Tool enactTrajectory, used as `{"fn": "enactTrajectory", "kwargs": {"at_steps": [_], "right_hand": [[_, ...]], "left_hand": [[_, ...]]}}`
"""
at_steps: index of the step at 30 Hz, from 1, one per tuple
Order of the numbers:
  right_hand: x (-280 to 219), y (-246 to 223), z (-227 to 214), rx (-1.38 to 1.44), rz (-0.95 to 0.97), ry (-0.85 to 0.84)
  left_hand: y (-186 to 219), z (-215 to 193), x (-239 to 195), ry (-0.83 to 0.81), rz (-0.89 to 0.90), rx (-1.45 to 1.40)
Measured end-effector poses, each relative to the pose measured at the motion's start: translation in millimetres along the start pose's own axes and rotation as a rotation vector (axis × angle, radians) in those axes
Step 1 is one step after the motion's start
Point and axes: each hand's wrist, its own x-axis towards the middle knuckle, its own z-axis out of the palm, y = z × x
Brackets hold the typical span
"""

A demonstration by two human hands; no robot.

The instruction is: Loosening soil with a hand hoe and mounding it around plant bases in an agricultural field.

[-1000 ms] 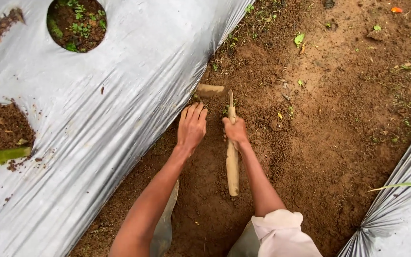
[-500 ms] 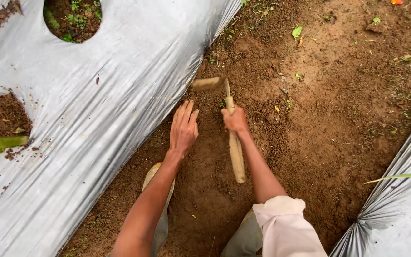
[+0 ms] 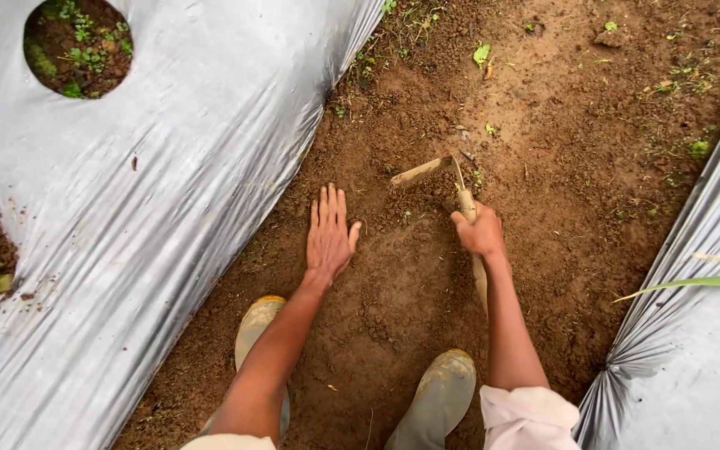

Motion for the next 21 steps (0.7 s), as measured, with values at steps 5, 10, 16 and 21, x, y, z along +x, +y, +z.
{"fn": "enactTrajectory", "kwargs": {"at_steps": [5,10,16,21], "right_hand": [[-4.4,0.1,-6.6,0.129,0.012,0.029],[-22.0,-50.0,-22.0,0.188,-0.008,-0.012],[-19.2,-119.6,49.4,0.141,-0.204,-0.069],[-35.6,-131.6,57.4,-0.026,-0.234,-0.150]], "left_hand": [[56.6,-9.4,9.3,-0.146,0.116,-0.148],[90.0,24.1,7.6,-0.332,0.337,-0.324],[56.1,23.0,-25.4,0.069,0.141,-0.578],[6.4,34.6,-54.3,0.256,-0.110,-0.431]]}}
